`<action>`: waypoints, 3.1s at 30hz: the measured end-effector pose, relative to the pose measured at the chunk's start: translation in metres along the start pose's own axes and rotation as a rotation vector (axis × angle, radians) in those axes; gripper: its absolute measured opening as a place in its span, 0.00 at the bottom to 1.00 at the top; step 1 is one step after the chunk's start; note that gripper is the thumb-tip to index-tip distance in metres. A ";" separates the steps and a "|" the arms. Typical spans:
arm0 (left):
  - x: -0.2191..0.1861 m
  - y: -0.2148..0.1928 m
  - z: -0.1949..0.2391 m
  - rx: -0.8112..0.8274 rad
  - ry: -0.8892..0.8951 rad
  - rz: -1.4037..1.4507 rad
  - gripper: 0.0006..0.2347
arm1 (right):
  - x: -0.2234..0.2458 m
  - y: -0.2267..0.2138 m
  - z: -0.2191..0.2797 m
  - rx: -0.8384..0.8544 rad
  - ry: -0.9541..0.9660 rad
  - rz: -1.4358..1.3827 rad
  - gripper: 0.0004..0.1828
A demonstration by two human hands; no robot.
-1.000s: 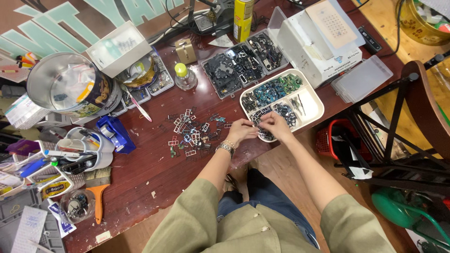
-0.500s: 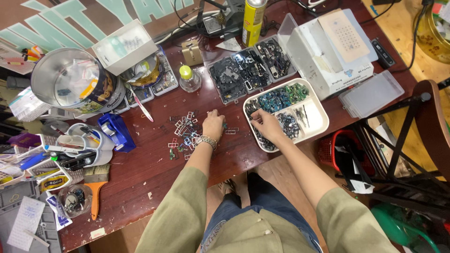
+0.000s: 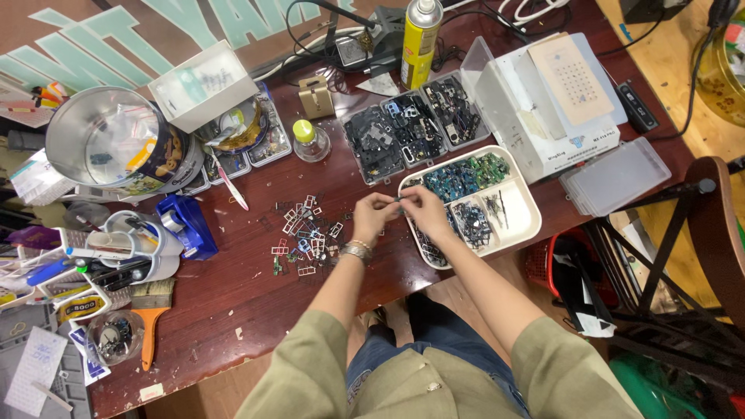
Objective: The person sorts small electronic components, primarily rectangular circuit boards, by picking them up from a pile on the table and placing them into a compartmentalized white tray. The person handles the components one at a time, inspecting them before placing them into the tray.
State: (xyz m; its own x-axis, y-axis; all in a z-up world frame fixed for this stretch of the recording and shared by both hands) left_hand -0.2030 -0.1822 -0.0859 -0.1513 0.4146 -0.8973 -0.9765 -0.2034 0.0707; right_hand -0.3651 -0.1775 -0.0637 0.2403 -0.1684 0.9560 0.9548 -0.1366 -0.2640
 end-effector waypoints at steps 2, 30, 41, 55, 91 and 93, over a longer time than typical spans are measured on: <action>0.008 0.020 -0.001 0.006 0.035 0.008 0.05 | -0.013 -0.016 -0.012 -0.014 -0.055 0.008 0.11; -0.020 -0.192 0.032 -0.581 0.181 -0.575 0.06 | 0.079 0.163 0.033 0.482 -0.329 0.652 0.15; -0.008 -0.193 0.044 -0.505 0.113 -0.483 0.07 | 0.059 0.161 0.034 0.414 -0.185 0.552 0.12; -0.014 -0.157 0.044 -0.488 0.205 -0.787 0.06 | 0.037 0.152 0.032 0.306 -0.238 0.448 0.08; 0.011 0.005 0.020 0.148 -0.192 0.180 0.06 | -0.002 -0.025 0.040 0.237 0.416 -0.153 0.09; 0.018 0.026 0.026 0.197 -0.204 0.189 0.07 | -0.010 -0.047 0.046 0.149 0.370 -0.156 0.08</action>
State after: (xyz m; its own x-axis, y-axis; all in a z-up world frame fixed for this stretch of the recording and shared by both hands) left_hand -0.2348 -0.1566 -0.0889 -0.3406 0.5592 -0.7559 -0.9361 -0.1263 0.3284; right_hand -0.4047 -0.1248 -0.0552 0.0381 -0.4992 0.8657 0.9961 -0.0505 -0.0729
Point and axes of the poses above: each hand's wrist, its own z-axis away from the middle knuckle, its own y-axis out of the palm, x = y × z, the point moved 6 cm from there along -z, towards the middle knuckle, and after that the axes turned 12 degrees about -x, right-handed, at the moved point
